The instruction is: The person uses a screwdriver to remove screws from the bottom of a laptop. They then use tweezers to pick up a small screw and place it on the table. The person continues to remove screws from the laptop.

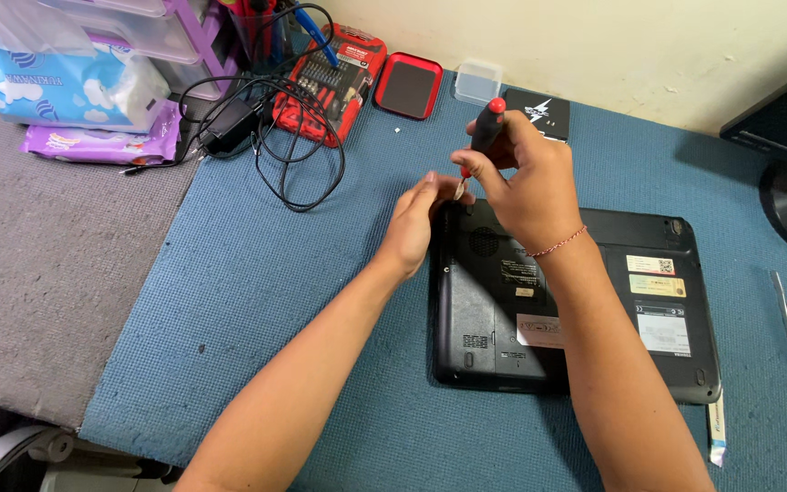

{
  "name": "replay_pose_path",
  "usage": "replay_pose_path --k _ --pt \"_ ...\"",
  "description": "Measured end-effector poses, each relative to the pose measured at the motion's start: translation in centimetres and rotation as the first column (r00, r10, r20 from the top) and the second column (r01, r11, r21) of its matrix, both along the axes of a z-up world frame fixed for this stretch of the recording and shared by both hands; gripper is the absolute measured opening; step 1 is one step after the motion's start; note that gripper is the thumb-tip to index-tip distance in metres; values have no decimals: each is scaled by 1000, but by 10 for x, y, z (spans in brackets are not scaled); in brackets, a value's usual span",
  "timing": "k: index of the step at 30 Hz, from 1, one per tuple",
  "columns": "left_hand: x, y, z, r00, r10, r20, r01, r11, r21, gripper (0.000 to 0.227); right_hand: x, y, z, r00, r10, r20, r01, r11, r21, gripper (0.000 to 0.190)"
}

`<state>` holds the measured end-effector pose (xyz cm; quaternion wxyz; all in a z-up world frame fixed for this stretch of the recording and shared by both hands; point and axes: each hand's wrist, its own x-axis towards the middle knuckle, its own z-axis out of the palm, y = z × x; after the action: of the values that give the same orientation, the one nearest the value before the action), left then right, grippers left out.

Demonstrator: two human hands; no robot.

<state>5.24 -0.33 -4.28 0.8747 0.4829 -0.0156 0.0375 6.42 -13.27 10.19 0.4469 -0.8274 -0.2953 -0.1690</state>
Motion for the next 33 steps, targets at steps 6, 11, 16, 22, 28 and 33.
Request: replay_pose_path --k 6,11,16,22,28,33 --pt "7 20 49 994 18 109 -32 992 121 41 1 -6 -6 999 47 9 -48 997 58 21" --pt "-17 46 191 794 -256 552 -138 808 573 32 -7 -6 -7 982 147 -115 -118 968 221 30" --pt "-4 46 216 702 -427 570 -284 566 774 24 6 -14 -17 985 146 -93 -132 982 135 20" --pt "7 49 210 691 -396 605 -452 416 789 11 4 -13 -6 979 164 -123 -169 985 -30 4" --pt "12 44 199 734 -250 631 -576 264 774 10 1 -7 -3 931 327 -160 -312 943 112 20" --pt "13 34 191 680 -215 701 -660 236 713 15 3 -5 -14 982 182 -49 -170 968 184 38"
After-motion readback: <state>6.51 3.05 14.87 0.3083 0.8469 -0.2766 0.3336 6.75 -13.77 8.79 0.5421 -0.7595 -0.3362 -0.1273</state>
